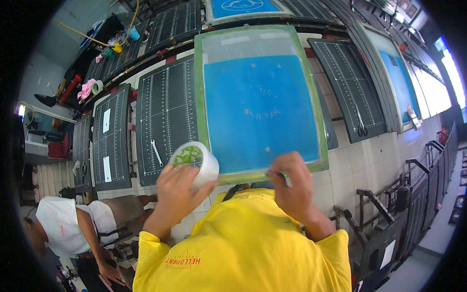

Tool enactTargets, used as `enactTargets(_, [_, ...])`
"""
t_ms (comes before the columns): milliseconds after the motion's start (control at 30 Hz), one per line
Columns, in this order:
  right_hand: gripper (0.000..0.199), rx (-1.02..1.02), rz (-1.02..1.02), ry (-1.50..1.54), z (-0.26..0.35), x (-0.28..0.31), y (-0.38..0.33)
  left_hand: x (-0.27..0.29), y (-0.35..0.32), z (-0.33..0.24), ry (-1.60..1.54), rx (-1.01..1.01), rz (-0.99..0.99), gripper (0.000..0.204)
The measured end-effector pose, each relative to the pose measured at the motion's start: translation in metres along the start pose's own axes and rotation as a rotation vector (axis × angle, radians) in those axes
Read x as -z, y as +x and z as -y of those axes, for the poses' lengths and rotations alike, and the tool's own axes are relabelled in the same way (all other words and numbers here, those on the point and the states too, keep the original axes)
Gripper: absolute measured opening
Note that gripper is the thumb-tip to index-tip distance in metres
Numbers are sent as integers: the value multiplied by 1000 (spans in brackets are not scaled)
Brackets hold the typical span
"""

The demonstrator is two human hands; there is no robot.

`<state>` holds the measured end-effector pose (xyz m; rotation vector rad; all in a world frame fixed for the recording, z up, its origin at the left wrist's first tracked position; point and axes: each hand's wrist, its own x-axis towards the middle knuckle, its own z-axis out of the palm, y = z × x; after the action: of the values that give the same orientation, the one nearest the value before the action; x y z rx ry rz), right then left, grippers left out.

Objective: The person prepares a screen printing frame by applying adhesive tape to its edges and surface while the frame is positioned on a printing table.

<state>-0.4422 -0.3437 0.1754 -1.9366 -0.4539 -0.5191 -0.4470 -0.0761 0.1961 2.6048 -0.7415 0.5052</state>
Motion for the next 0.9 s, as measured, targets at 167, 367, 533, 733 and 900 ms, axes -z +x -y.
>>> enactTargets(167, [13, 358, -120, 46, 81, 66, 14, 101, 14, -45, 111, -353, -236, 38])
enactTargets(367, [10, 537, -278, 296, 99, 72, 13, 141, 32, -61, 138, -466, -243, 12])
enactTargets(533, [13, 511, -256, 280, 98, 80, 5, 141, 32, -65, 133, -435, -272, 9])
enactTargets(733, [17, 460, -335, 353, 107, 67, 4, 117, 26, -21, -297, 117, 344, 52])
enactTargets(900, [10, 503, -216, 330, 102, 82, 16, -2, 13, 73, -682, 532, -383, 37])
